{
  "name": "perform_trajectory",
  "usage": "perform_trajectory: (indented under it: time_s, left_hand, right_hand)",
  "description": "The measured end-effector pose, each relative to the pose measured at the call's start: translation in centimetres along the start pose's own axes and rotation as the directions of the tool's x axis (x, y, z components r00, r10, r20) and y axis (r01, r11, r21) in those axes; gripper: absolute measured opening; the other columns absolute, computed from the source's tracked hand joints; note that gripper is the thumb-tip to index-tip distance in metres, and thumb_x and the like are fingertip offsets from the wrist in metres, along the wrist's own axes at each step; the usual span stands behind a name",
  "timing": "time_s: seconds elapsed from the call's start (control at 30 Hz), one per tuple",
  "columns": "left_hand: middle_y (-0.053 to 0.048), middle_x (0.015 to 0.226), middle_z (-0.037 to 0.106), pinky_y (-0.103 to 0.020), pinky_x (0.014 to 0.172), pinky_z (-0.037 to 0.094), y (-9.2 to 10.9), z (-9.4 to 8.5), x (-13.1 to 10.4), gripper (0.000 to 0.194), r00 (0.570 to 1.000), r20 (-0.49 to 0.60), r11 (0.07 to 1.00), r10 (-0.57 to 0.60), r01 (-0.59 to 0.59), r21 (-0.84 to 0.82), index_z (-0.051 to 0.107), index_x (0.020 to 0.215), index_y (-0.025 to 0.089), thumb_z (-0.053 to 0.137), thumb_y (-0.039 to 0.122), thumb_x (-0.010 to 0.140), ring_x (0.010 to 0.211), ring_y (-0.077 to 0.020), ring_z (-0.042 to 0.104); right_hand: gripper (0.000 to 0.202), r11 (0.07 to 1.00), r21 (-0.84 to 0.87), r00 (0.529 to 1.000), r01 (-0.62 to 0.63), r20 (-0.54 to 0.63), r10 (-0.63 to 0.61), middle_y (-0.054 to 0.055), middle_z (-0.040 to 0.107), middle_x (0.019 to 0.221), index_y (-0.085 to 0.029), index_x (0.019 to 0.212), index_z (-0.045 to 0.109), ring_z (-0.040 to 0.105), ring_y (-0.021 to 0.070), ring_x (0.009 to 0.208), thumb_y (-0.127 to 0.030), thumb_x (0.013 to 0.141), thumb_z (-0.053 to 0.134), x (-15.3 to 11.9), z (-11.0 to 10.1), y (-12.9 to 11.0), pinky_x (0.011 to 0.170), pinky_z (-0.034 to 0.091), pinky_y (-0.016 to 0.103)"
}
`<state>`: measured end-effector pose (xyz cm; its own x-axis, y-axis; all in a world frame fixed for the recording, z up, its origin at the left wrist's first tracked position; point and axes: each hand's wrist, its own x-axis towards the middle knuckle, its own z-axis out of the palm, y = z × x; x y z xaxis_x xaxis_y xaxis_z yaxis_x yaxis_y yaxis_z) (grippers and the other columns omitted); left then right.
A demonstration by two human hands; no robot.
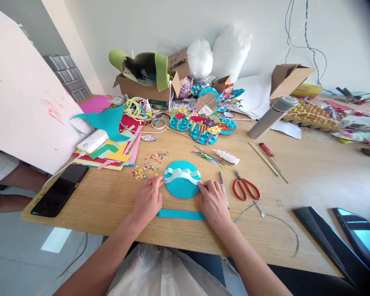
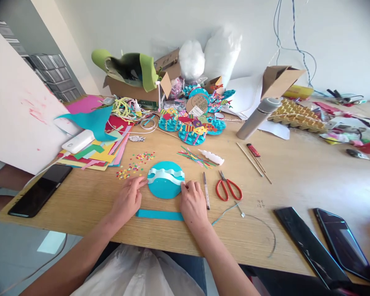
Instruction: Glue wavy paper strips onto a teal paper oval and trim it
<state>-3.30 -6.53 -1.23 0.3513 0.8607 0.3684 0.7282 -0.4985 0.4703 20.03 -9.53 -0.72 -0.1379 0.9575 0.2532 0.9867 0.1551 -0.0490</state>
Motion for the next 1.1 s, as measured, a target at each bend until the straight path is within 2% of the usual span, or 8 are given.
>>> perform_trajectory:
  time_s: [0.17,0.37,0.5,0.67,0.77,0.9,1.1]
  left_hand:
    - [-0.007,0.113,0.071,-0.048,0.097,0.047,0.36,-0.11,0.21,0.061,1.000,0.009,0.999,0.028,-0.028,0.044,0.044,0.129,0.021,0.043,-0.006,0.075,0.117,-0.0282,0.055]
    - [-0.007,0.111,0.071,-0.048,0.095,0.049,0.53,-0.09,0.22,0.061,0.999,0.004,0.995,0.043,-0.043,0.087,0.045,0.129,0.021,0.043,-0.006,0.075,0.113,-0.0296,0.057]
    - [-0.007,0.111,0.070,-0.048,0.095,0.049,0.36,0.04,0.16,0.061,0.998,-0.009,0.992,0.068,-0.066,0.108,0.045,0.130,0.020,0.044,-0.006,0.074,0.112,-0.0293,0.057]
    - [-0.008,0.112,0.070,-0.048,0.097,0.048,0.12,0.28,0.07,0.057,0.996,-0.016,0.984,0.090,-0.086,0.156,0.043,0.130,0.015,0.043,-0.005,0.077,0.112,-0.0288,0.055]
    - [-0.008,0.110,0.071,-0.046,0.097,0.049,0.00,0.36,0.00,0.058,0.995,-0.020,0.983,0.098,-0.094,0.157,0.043,0.130,0.014,0.044,-0.006,0.076,0.112,-0.0284,0.055]
    - [-0.008,0.110,0.071,-0.046,0.097,0.049,-0.10,0.37,-0.06,0.059,0.995,-0.019,0.984,0.101,-0.097,0.148,0.042,0.131,0.014,0.044,-0.006,0.075,0.112,-0.0281,0.054]
    - [-0.011,0.115,0.069,-0.047,0.098,0.048,0.12,0.24,0.06,0.062,0.993,0.023,0.973,0.112,-0.115,0.200,0.042,0.134,0.012,0.044,-0.005,0.075,0.114,-0.0289,0.053]
  right_hand:
    - [0.028,1.000,-0.017,1.000,0.000,0.030,0.000,0.013,0.061,0.093,-0.010,0.110,0.066,0.047,0.0258,0.088,-0.012,0.091,0.046,0.06,-0.32,-0.22,0.080,0.039,0.035]
    - [0.029,1.000,-0.003,0.999,-0.012,0.041,0.012,0.013,0.061,0.095,-0.014,0.110,0.066,0.048,0.0253,0.088,-0.011,0.091,0.044,0.15,-0.50,-0.29,0.080,0.040,0.034]
    - [0.031,0.993,0.105,0.999,-0.053,0.004,0.053,0.011,0.061,0.093,-0.016,0.109,0.068,0.049,0.0242,0.091,-0.010,0.090,0.044,0.08,-0.21,-0.04,0.081,0.041,0.034]
    - [0.035,0.951,0.288,0.992,-0.110,-0.031,0.124,0.010,0.062,0.094,-0.015,0.107,0.070,0.053,0.0224,0.093,-0.006,0.087,0.044,0.18,0.10,0.38,0.085,0.043,0.034]
    - [0.035,0.932,0.340,0.988,-0.127,-0.036,0.147,0.010,0.062,0.093,-0.014,0.106,0.071,0.053,0.0218,0.091,-0.006,0.086,0.043,0.22,0.06,0.53,0.085,0.045,0.034]
    - [0.038,0.946,0.308,0.992,-0.098,-0.041,0.116,0.010,0.062,0.094,-0.014,0.112,0.069,0.053,0.0222,0.091,-0.005,0.086,0.043,0.08,-0.09,0.46,0.084,0.045,0.034]
    - [0.036,0.960,0.265,0.995,-0.085,-0.025,0.095,0.010,0.061,0.093,-0.017,0.107,0.073,0.051,0.0223,0.091,-0.006,0.087,0.045,0.09,0.08,0.39,0.082,0.045,0.033]
